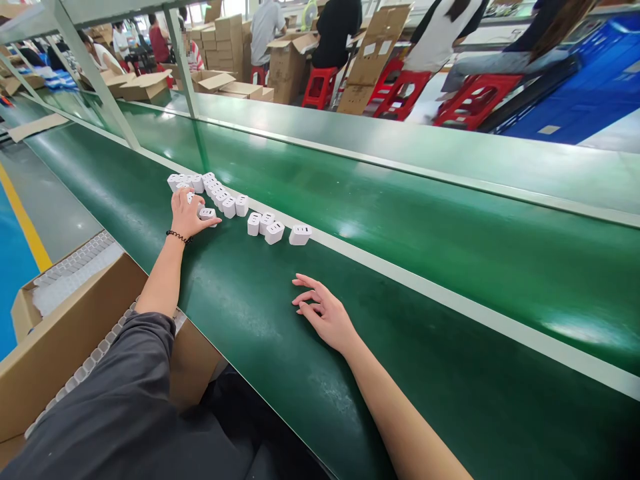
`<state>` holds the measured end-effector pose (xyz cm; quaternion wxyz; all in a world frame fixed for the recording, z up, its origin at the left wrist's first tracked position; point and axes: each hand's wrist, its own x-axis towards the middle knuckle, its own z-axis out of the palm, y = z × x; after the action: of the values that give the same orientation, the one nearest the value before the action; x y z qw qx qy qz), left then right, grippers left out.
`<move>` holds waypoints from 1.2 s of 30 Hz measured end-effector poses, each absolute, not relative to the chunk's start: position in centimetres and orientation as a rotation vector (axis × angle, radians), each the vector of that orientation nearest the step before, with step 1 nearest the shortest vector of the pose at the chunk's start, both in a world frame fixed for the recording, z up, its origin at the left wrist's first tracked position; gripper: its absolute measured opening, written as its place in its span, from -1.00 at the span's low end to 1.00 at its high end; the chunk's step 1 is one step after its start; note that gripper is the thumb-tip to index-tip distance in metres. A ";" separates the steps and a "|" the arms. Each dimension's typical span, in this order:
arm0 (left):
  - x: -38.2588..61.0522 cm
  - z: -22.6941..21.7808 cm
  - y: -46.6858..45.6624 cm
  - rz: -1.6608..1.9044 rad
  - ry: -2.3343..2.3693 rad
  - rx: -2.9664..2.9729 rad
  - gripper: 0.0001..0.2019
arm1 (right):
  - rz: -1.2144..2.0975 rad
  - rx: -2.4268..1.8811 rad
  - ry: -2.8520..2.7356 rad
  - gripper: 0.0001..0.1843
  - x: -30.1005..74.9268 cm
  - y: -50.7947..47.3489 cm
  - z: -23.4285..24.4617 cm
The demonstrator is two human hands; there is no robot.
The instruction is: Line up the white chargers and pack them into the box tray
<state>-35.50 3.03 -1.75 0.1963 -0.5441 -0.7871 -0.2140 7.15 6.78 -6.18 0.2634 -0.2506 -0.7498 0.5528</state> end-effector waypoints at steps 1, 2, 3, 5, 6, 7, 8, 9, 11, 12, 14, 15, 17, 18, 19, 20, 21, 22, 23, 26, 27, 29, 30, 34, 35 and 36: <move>-35.6 -1.7 3.0 -0.600 -2.184 -1.585 -0.50 | 1.493 -0.677 -2.032 -0.50 7.2 6.8 -6.1; -35.7 -1.8 3.0 -0.597 -2.166 -1.637 -0.56 | 1.491 -0.677 -2.034 -0.50 7.2 6.7 -6.1; -35.7 -1.8 3.0 -0.596 -2.157 -1.664 -0.62 | 1.492 -0.676 -2.035 -0.50 7.2 6.7 -6.1; -35.9 -2.2 3.2 -0.617 -2.171 -1.624 -0.68 | 1.495 -0.674 -2.032 -0.51 7.2 6.7 -6.1; -35.9 -2.4 3.5 -0.641 -2.188 -1.567 -0.67 | 1.496 -0.673 -2.032 -0.51 7.2 6.7 -6.1; -36.0 -2.7 3.7 -0.673 -2.206 -1.501 -0.63 | 1.496 -0.672 -2.032 -0.51 7.2 6.7 -6.2; -36.0 -3.0 3.9 -0.706 -2.222 -1.439 -0.58 | 1.494 -0.671 -2.034 -0.51 7.2 6.7 -6.2; -36.0 -3.3 4.1 -0.735 -2.234 -1.391 -0.52 | 1.493 -0.670 -2.035 -0.51 7.2 6.7 -6.3; -36.2 -3.8 4.3 -0.766 -2.250 -1.371 -0.41 | 1.492 -0.670 -2.039 -0.51 7.1 6.8 -6.3; -36.4 -4.0 4.3 -0.766 -2.255 -1.401 -0.36 | 1.492 -0.670 -2.041 -0.51 7.1 6.8 -6.3; -37.0 -4.3 3.9 -0.756 -2.268 -1.480 -0.31 | 1.489 -0.668 -2.048 -0.51 7.1 6.8 -6.3; -37.4 -4.4 3.7 -0.758 -2.277 -1.502 -0.29 | 1.487 -0.665 -2.052 -0.52 7.1 6.8 -6.3; -38.2 -4.5 3.3 -0.773 -2.298 -1.504 -0.27 | 1.483 -0.660 -2.058 -0.52 7.1 6.8 -6.3; -38.6 -4.5 3.2 -0.781 -2.307 -1.494 -0.26 | 1.482 -0.658 -2.059 -0.52 7.2 6.8 -6.2; -38.9 -4.6 3.1 -0.787 -2.314 -1.486 -0.26 | 1.482 -0.658 -2.058 -0.52 7.2 6.8 -6.2; -39.1 -4.6 3.2 -0.788 -2.320 -1.482 -0.27 | 1.484 -0.658 -2.057 -0.52 7.2 6.8 -6.2; -39.3 -4.7 3.2 -0.788 -2.325 -1.481 -0.27 | 1.485 -0.658 -2.055 -0.52 7.2 6.8 -6.2; -39.4 -4.8 3.3 -0.789 -2.330 -1.478 -0.27 | 1.485 -0.659 -2.054 -0.52 7.2 6.8 -6.2; -39.5 -4.9 3.4 -0.789 -2.335 -1.473 -0.28 | 1.485 -0.660 -2.055 -0.52 7.2 6.8 -6.2; -39.5 -5.0 3.6 -0.794 -2.349 -1.453 -0.29 | 1.484 -0.661 -2.059 -0.52 7.2 6.8 -6.2; -39.5 -5.0 3.6 -0.796 -2.351 -1.450 -0.27 | 1.483 -0.660 -2.058 -0.52 7.2 6.8 -6.3; -39.2 -4.6 3.5 -0.812 -2.328 -1.464 -0.24 | 1.485 -0.657 -2.056 -0.52 7.2 6.8 -6.3; -38.7 -4.3 3.6 -0.825 -2.298 -1.491 -0.22 | 1.490 -0.653 -2.053 -0.52 7.1 6.8 -6.3; -34.6 -2.3 4.7 -0.842 -2.054 -1.765 -0.27 | 1.521 -0.637 -2.031 -0.52 7.1 6.9 -6.2; -33.0 -1.9 5.2 -0.820 -1.987 -1.861 -0.30 | 1.526 -0.633 -2.025 -0.52 7.0 6.9 -6.2; -31.3 -1.6 5.9 -0.790 -1.931 -1.962 -0.32 | 1.528 -0.630 -2.021 -0.52 7.0 6.9 -6.2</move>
<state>-31.30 5.87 -1.57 0.1383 -0.6785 -0.6677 -0.2732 7.03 6.90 -6.18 0.2624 -0.2329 -0.7469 0.5648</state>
